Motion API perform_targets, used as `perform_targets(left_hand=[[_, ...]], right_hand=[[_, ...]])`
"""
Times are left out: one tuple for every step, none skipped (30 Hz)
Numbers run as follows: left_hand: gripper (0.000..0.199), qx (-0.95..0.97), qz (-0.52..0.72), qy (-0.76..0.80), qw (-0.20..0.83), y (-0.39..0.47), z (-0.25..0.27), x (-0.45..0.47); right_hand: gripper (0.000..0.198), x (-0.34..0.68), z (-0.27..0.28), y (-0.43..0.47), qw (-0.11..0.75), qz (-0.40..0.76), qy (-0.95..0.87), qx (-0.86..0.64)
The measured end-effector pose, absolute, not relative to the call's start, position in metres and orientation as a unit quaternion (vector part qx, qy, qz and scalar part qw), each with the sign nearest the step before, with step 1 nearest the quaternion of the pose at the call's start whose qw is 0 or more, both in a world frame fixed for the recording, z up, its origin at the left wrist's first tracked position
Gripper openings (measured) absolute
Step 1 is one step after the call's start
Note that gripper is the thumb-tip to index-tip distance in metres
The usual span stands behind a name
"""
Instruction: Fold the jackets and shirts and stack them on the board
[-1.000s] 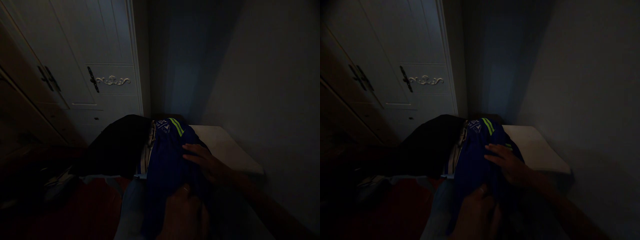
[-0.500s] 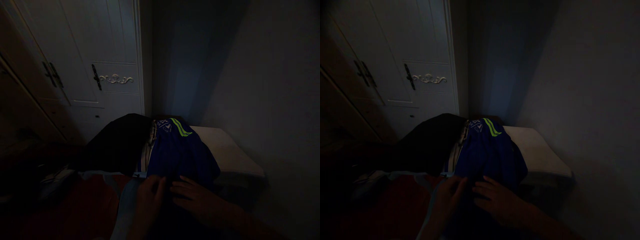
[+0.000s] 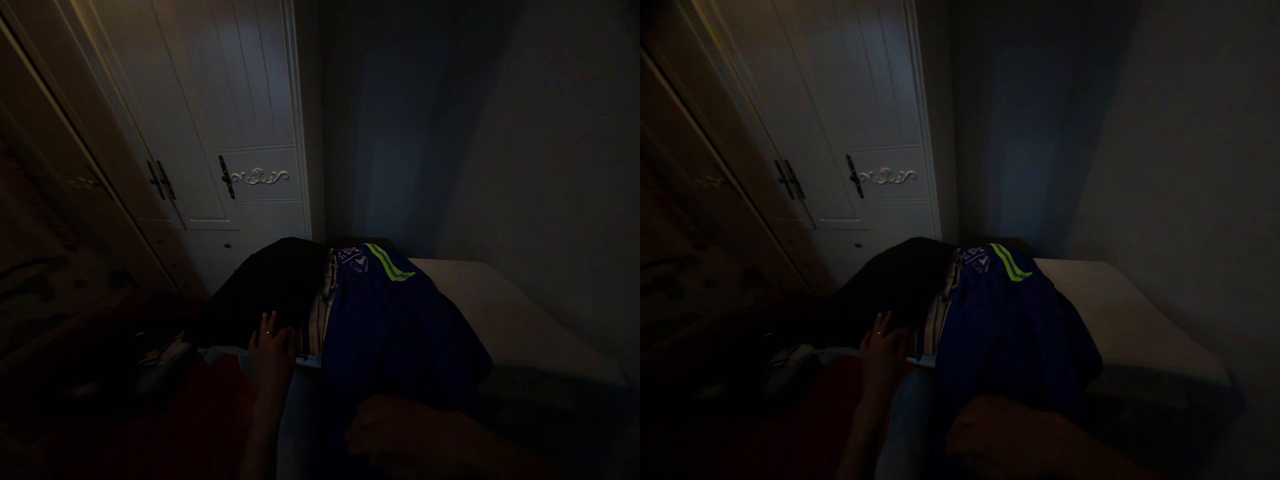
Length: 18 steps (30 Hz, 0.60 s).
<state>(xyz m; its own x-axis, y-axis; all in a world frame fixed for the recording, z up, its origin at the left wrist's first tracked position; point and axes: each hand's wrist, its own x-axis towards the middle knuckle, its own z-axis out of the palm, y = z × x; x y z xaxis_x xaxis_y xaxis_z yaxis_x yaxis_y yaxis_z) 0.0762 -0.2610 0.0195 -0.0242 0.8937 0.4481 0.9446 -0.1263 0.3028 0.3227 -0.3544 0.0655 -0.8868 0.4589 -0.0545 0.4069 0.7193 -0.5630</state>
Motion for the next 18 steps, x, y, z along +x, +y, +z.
perform_targets(left_hand=[[0.025,-0.697,-0.305,-0.648,0.038,-0.26,0.021,0.074],[0.026,-0.691,-0.338,-0.638,0.025,-0.258,0.024,0.073],[0.026,-0.674,-0.376,-0.636,0.006,-0.256,0.029,0.071],[0.027,-0.647,-0.416,-0.639,-0.019,-0.254,0.035,0.07],[0.029,-0.613,-0.457,-0.643,-0.045,-0.25,0.042,0.068],[0.032,-0.577,-0.497,-0.645,-0.071,-0.247,0.05,0.066],[0.034,-0.541,-0.535,-0.641,-0.097,-0.243,0.058,0.064],[0.035,-0.507,-0.574,-0.631,-0.122,-0.239,0.067,0.062],[0.035,-0.475,-0.613,-0.614,-0.147,-0.235,0.077,0.06],[0.035,-0.442,-0.651,-0.593,-0.17,-0.231,0.085,0.059],[0.035,-0.411,-0.685,-0.57,-0.194,-0.229,0.093,0.057],[0.035,-0.389,-0.71,-0.546,-0.217,-0.228,0.1,0.057],[0.035,-0.378,-0.726,-0.525,-0.234,-0.229,0.106,0.057],[0.035,-0.378,-0.732,-0.512,-0.243,-0.232,0.11,0.059],[0.035,-0.388,-0.729,-0.508,-0.245,-0.237,0.113,0.061],[0.035,-0.402,-0.72,-0.512,-0.24,-0.244,0.114,0.063],[0.034,-0.416,-0.708,-0.522,-0.232,-0.252,0.113,0.067],[0.034,-0.426,-0.694,-0.535,-0.224,-0.261,0.112,0.07]], right_hand=[[0.044,0.322,0.071,-0.35,0.063,0.314,-0.919,-0.23],[0.043,0.32,0.076,-0.345,0.087,0.329,-0.914,-0.223],[0.043,0.319,0.08,-0.338,0.114,0.337,-0.909,-0.217],[0.042,0.318,0.083,-0.329,0.144,0.341,-0.903,-0.216],[0.041,0.315,0.084,-0.318,0.176,0.343,-0.895,-0.224],[0.041,0.312,0.085,-0.305,0.211,0.352,-0.88,-0.239],[0.042,0.308,0.084,-0.289,0.249,0.372,-0.855,-0.262],[0.044,0.303,0.083,-0.271,0.292,0.405,-0.815,-0.293],[0.047,0.298,0.083,-0.251,0.339,0.457,-0.757,-0.32],[0.05,0.293,0.082,-0.23,0.383,0.517,-0.683,-0.345],[0.049,0.287,0.083,-0.209,0.413,0.574,-0.604,-0.368],[0.046,0.281,0.085,-0.189,0.424,0.625,-0.533,-0.382],[0.041,0.276,0.087,-0.171,0.422,0.673,-0.467,-0.389],[0.039,0.27,0.09,-0.154,0.413,0.712,-0.413,-0.389],[0.04,0.264,0.093,-0.139,0.401,0.743,-0.375,-0.383],[0.046,0.257,0.096,-0.125,0.39,0.765,-0.352,-0.373],[0.053,0.251,0.098,-0.114,0.381,0.778,-0.343,-0.363],[0.059,0.243,0.099,-0.103,0.377,0.783,-0.344,-0.356]])
